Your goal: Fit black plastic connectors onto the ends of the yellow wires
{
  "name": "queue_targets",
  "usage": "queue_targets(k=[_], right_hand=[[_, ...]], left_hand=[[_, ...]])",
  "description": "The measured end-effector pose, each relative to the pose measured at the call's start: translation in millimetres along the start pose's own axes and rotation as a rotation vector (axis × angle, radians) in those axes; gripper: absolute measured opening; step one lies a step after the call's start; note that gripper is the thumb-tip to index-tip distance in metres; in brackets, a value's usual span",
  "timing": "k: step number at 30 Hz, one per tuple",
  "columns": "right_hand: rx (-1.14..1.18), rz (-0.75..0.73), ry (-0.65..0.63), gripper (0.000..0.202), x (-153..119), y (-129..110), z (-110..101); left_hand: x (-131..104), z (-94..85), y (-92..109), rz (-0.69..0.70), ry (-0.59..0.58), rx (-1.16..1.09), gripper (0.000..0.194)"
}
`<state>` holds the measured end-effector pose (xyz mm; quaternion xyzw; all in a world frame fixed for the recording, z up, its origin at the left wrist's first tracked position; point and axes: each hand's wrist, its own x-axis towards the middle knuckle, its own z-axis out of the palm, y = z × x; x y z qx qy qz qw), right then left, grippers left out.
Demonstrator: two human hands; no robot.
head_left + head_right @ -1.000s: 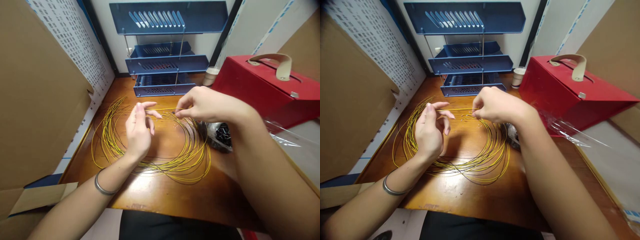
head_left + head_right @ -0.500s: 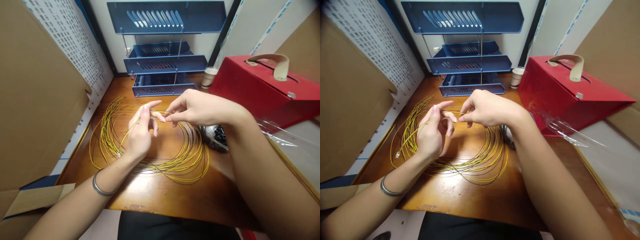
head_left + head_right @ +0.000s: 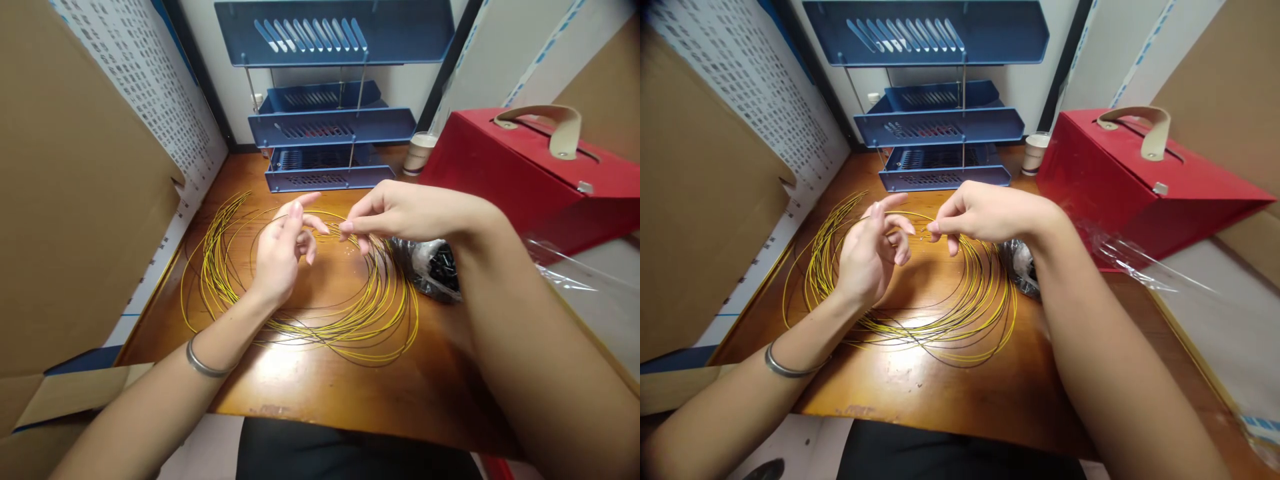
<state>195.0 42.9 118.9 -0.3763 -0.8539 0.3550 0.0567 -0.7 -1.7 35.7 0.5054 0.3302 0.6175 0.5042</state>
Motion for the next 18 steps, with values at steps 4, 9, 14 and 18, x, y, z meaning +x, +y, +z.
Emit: queue_targets(k=[4, 9, 14, 18], right_hand=[[0.042, -0.022, -0.032, 0.034, 3.9, -3.1, 3.8], [0.191, -0.049, -0.141, 0.030, -3.9, 2.1, -1.5], [0.373, -0.058, -0.214, 0.021, -6.3, 3.0, -0.8], [0.487, -0.066, -0.185, 0.017, 0.5, 2.1, 5.2]], left_hand=[[-0.1, -0.1, -0.5, 0.074, 0.045, 0.024, 0.034], [10.0, -9.5, 5.7, 0.133, 0.203, 0.021, 0.032], [15.6, -14.8, 9.5, 0.183, 0.234, 0.021, 0.030], [14.2, -12.9, 8.4, 0.187, 0.217, 0.012, 0.031]])
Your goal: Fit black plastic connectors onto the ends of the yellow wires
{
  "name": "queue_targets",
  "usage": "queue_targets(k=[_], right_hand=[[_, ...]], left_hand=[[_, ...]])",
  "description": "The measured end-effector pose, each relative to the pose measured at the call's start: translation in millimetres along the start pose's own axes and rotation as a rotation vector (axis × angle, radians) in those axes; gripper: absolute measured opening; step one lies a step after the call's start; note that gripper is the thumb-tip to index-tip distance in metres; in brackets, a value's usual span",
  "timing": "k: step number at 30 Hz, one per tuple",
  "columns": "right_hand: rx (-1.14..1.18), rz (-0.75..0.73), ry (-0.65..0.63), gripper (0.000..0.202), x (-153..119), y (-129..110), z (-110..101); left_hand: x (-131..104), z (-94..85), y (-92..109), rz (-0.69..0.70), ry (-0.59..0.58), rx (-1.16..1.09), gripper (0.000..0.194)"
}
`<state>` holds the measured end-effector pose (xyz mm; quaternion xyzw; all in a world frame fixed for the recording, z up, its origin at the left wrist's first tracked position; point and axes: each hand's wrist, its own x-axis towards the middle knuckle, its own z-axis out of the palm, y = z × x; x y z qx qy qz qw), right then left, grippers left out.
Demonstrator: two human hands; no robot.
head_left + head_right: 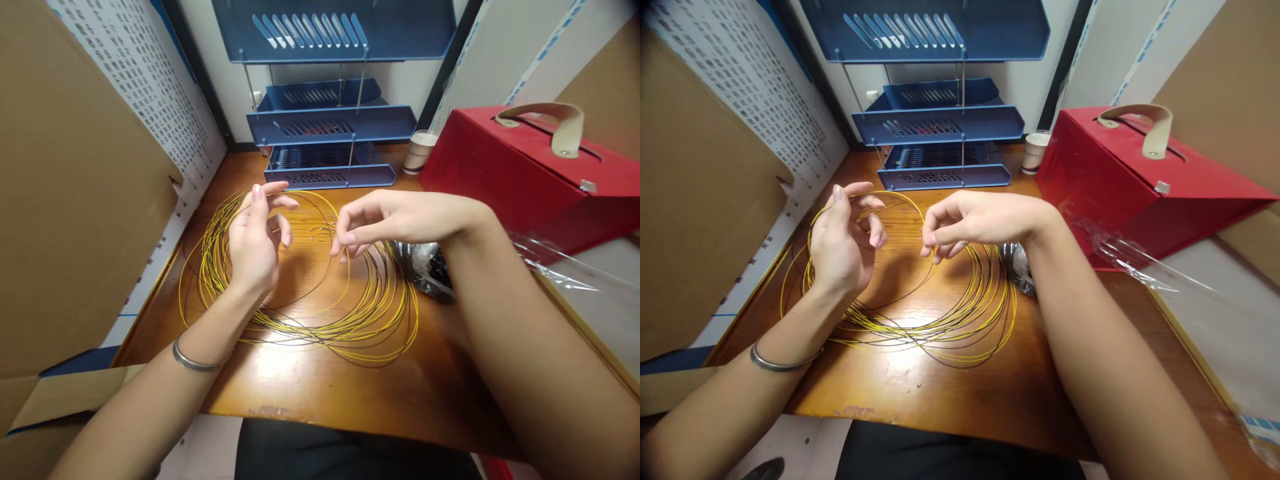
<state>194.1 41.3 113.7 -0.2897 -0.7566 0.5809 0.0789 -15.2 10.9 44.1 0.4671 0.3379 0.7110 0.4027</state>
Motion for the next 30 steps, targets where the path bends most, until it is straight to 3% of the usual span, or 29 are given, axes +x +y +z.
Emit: queue_targets(k=[7, 11, 13, 17, 25, 30], right_hand=[[-0.127, 0.212, 0.176, 0.033, 8.9, 10.4, -0.2], [-0.136, 0.144, 0.252, 0.058, 15.6, 11.3, 6.6], [-0.139, 0.129, 0.204, 0.048, 17.9, 9.6, 9.5], [-0.094, 0.144, 0.083, 0.019, 15.7, 6.2, 6.9], [-0.243, 0.008, 0.126, 0.027, -2.4, 9.5, -12.8], [-0.105, 0.063, 0.085, 0.033, -10.3, 6.6, -14.1]], left_hand=[[-0.5, 0.0, 2.4, 0.046, -0.052, -0.128, 0.034], [-1.8, -2.5, 4.5, 0.045, -0.160, -0.172, 0.033], [-3.2, -3.1, 5.1, 0.030, -0.188, -0.142, 0.034], [-3.7, -2.4, 4.7, 0.008, -0.148, -0.080, 0.037], [2.7, -1.5, 3.2, -0.044, -0.009, 0.041, 0.043], [5.3, -4.4, 1.7, -0.003, 0.044, 0.107, 0.045]])
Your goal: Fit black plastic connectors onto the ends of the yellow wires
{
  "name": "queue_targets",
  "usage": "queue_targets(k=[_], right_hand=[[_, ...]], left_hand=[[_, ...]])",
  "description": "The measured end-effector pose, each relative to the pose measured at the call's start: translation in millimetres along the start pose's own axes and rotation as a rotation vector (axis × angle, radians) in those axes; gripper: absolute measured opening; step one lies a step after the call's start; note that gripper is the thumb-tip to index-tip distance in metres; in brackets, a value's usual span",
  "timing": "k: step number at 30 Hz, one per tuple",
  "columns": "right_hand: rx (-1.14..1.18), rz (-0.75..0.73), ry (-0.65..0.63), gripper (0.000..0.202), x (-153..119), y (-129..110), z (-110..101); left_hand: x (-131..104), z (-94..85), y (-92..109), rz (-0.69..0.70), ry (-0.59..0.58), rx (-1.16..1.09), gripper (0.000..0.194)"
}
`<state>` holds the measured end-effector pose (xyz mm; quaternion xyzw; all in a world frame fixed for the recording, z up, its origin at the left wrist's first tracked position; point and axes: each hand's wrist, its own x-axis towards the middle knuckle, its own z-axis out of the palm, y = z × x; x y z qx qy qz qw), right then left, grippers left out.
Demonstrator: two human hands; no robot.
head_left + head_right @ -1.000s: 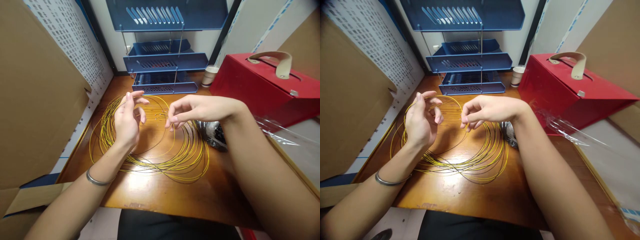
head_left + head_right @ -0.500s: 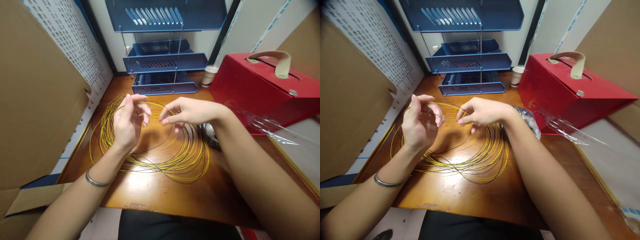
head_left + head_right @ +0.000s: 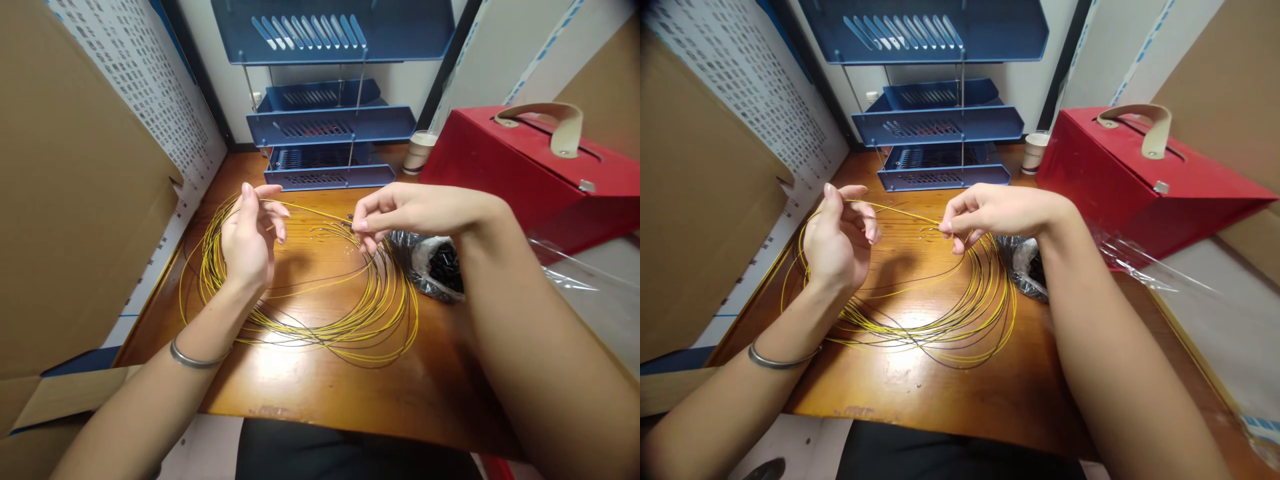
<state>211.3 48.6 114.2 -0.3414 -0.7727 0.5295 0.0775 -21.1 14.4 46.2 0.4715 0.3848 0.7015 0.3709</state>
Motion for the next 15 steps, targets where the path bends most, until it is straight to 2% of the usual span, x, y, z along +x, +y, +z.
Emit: queue_targets(k=[9, 15], right_hand=[[0.179, -0.042, -0.003, 0.032, 8.4, 3.1, 6.8], [0.233, -0.055, -0.020, 0.031, 15.0, 0.7, 15.0]], left_hand=[[-1.2, 0.7, 2.0, 0.001, 0.004, -0.089, 0.032], [-8.3, 7.2, 2.5, -0.109, -0.172, -0.041, 0.041]])
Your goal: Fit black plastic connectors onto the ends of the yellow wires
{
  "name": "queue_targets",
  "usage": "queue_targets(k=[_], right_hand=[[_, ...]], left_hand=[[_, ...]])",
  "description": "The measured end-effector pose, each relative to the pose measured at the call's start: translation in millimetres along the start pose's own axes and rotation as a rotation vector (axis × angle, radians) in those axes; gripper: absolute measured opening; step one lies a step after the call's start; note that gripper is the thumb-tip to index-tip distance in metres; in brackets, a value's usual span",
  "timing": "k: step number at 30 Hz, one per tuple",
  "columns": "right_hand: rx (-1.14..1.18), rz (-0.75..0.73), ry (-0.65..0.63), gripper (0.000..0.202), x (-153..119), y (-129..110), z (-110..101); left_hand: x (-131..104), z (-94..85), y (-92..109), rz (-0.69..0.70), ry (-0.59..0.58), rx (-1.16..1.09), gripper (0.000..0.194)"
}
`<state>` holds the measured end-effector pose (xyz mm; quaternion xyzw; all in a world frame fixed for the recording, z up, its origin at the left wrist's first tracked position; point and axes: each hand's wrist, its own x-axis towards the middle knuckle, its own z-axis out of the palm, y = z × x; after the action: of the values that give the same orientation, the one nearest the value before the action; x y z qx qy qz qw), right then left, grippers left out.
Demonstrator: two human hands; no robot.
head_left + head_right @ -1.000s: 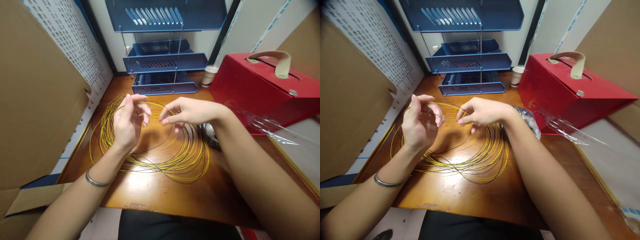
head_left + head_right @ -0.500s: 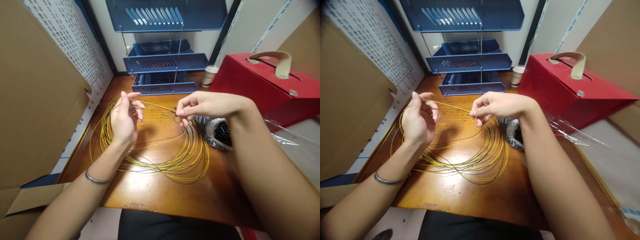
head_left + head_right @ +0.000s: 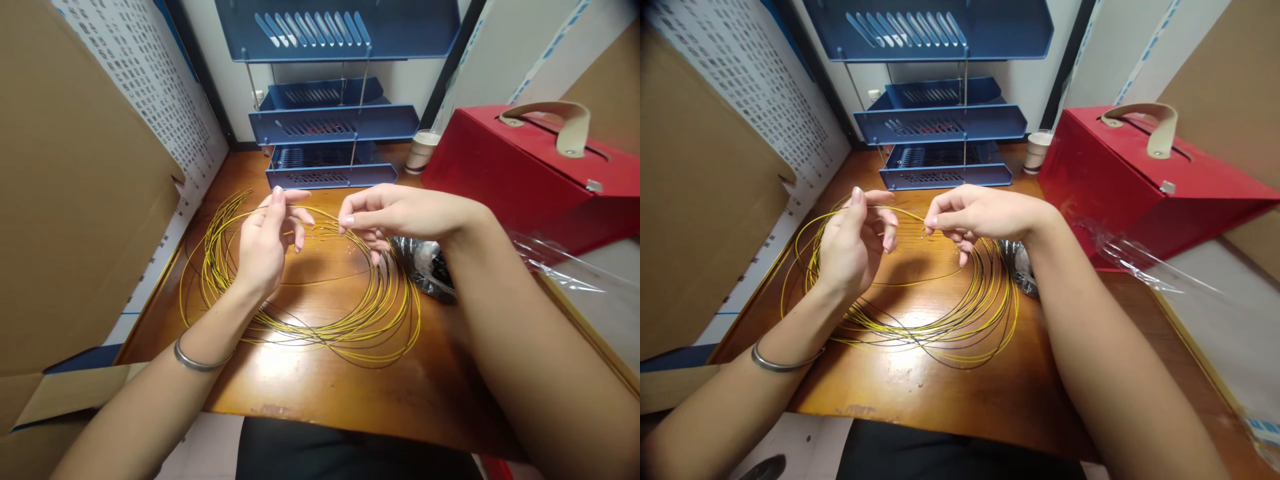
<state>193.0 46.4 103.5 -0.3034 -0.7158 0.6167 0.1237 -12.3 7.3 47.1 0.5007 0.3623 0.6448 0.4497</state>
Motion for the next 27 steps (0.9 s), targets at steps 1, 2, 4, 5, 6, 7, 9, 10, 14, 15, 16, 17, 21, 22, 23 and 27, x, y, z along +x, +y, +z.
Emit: queue_targets(k=[1, 2, 4, 5, 6, 7, 9, 10, 14, 15, 16, 17, 21, 22, 23, 27], right_hand=[[-0.002, 0.009, -0.007, 0.031, 0.6, -0.5, 0.7], [-0.010, 0.017, -0.011, 0.031, 0.8, -1.0, 1.0], [-0.033, 0.010, 0.011, 0.033, -0.5, -2.3, 0.3], [-0.042, -0.003, 0.029, 0.034, -1.9, -2.9, -0.5], [-0.045, -0.016, 0.043, 0.034, -3.7, -3.6, -1.5], [-0.039, -0.028, 0.045, 0.033, -5.5, -4.1, -2.4], [0.002, -0.043, 0.022, 0.032, -8.3, -4.0, -3.6], [0.037, -0.055, 0.001, 0.031, -8.7, -3.0, -3.7], [0.233, -0.201, -0.113, 0.032, -1.0, 6.3, 1.9], [0.280, -0.246, -0.144, 0.031, 2.1, 9.0, 4.4], [0.319, -0.282, -0.175, 0.032, 5.0, 11.3, 7.1], [0.347, -0.305, -0.196, 0.032, 7.4, 13.0, 9.6], [0.367, -0.297, -0.197, 0.034, 12.3, 14.9, 14.4], [0.356, -0.277, -0.181, 0.033, 13.1, 14.7, 14.2], [0.348, -0.259, -0.158, 0.030, 14.2, 14.7, 13.7], [0.418, -0.213, 0.006, 0.019, 21.2, 15.8, 12.4]], left_hand=[[-0.2, 0.3, 0.0, -0.017, -0.017, 0.008, 0.043], [0.1, 0.3, 0.3, -0.021, -0.022, 0.009, 0.044], [2.0, -0.4, 1.9, -0.007, -0.005, 0.002, 0.045], [3.3, -1.0, 3.3, 0.003, 0.012, -0.002, 0.045], [4.8, -1.6, 4.9, 0.011, 0.029, -0.005, 0.045], [6.3, -2.3, 6.7, 0.016, 0.043, -0.009, 0.045], [8.7, -4.0, 10.6, 0.015, 0.056, -0.029, 0.049], [9.6, -4.9, 12.7, 0.014, 0.052, -0.047, 0.052], [10.3, -9.7, 21.1, 0.020, 0.027, -0.083, 0.060], [10.2, -11.1, 23.3, 0.021, 0.022, -0.073, 0.058], [10.2, -12.4, 25.3, 0.021, 0.018, -0.061, 0.056], [10.3, -13.7, 27.3, 0.021, 0.014, -0.049, 0.054], [12.4, -20.1, 32.1, 0.021, 0.022, -0.020, 0.052], [13.4, -22.2, 32.4, 0.022, 0.029, -0.012, 0.053], [14.3, -24.5, 32.2, 0.024, 0.034, -0.005, 0.053], [17.8, -33.4, 28.7, 0.052, 0.039, 0.022, 0.048]])
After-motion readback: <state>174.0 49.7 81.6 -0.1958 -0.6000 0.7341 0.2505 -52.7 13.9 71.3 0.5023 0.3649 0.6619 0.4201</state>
